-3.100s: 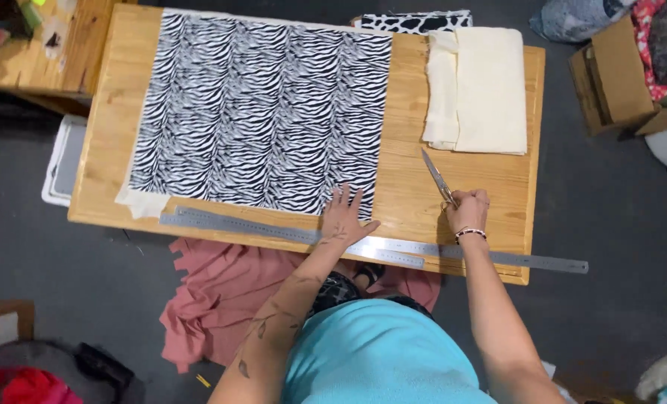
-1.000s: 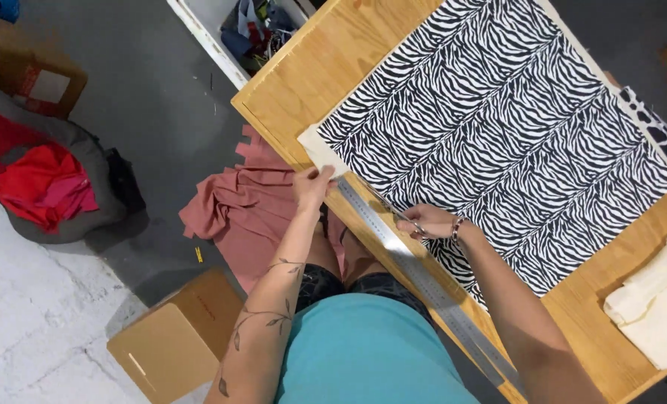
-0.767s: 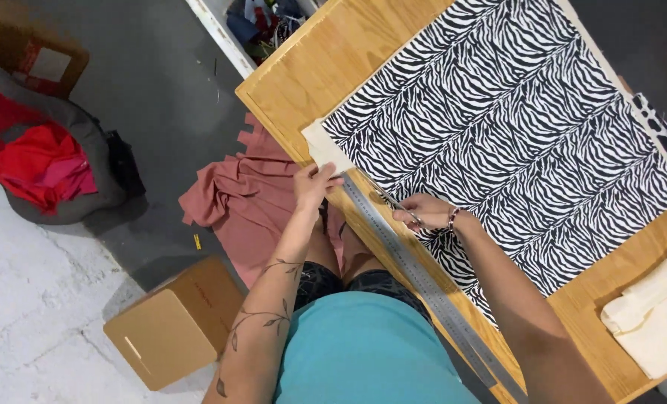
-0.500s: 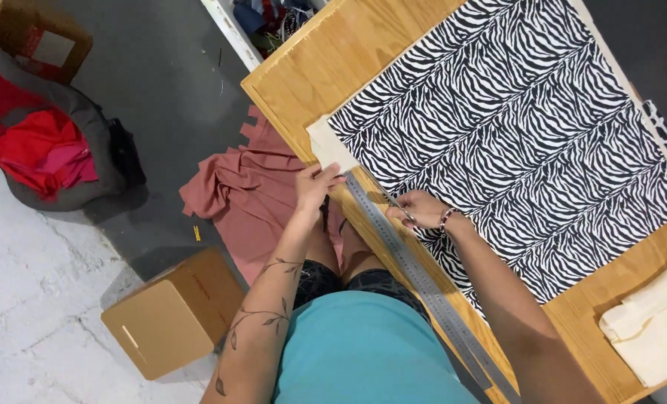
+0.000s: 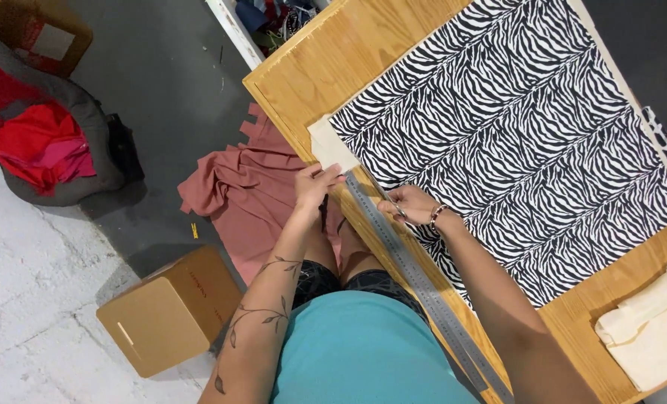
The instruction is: The person cuts a piece of off-white fabric using scissors on a wooden table. They then fold the fabric and place it aside. Next, they smooth out a zebra-print fabric, measure it with a metal ruler, and cut a strip from it. Finally, they fold the zebra-print fabric and place it on top of the off-white fabric.
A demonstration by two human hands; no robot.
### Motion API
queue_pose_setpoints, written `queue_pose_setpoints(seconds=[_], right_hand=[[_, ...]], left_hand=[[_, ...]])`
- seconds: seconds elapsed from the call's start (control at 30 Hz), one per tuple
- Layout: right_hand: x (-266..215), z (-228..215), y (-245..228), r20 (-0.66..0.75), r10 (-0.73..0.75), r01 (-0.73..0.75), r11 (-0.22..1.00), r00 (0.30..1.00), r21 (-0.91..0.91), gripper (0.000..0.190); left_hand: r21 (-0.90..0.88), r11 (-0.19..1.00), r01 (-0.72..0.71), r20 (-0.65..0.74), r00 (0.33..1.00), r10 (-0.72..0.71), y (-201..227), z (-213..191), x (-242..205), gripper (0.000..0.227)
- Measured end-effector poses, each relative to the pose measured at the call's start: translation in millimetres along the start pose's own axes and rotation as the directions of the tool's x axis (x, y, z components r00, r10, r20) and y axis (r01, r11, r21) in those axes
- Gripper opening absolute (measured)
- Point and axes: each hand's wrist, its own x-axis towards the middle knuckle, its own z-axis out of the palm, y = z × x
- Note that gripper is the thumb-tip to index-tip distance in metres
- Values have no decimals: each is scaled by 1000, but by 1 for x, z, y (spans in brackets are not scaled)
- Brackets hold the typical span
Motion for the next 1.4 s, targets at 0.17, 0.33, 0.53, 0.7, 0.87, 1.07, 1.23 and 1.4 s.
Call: queue_pose_setpoints(seconds=[0.17, 0.33, 0.53, 0.7, 0.87, 1.07, 1.23, 1.4], right_hand=[[-7, 2, -16, -48, 1, -3, 999, 999, -42, 61], [-7, 4, -15, -41, 6, -9, 998, 999, -70, 64], [11, -2, -21, -2, 32, -32, 997, 999, 66, 60], [16, -1, -22, -35, -14, 14, 1000, 999, 2, 59], [20, -1, -18, -53, -42, 39, 998, 998, -56, 60], [33, -5, -21, -38, -3, 4, 999, 999, 32, 60], [53, -3, -2, -34, 7, -5, 998, 999, 59, 64], [32, -5, -33, -67, -23, 25, 1000, 997, 19, 60]], left_hand=[[-36, 999, -10, -8, 1000, 9, 0, 0, 2, 54], [-54, 998, -24, 24, 999, 25, -4, 0, 2, 49], [-41, 999, -21, 47, 999, 23, -13, -7, 13, 49], [-46, 999, -21, 36, 999, 23, -40, -15, 35, 49], [-36, 999, -26, 31, 999, 27, -20, -8, 18, 51], [-28, 999, -44, 59, 997, 45, -40, -15, 32, 26], [-42, 998, -40, 63, 997, 42, -45, -20, 37, 25], [-13, 1000, -10, 2, 1000, 10, 31, 6, -18, 35]])
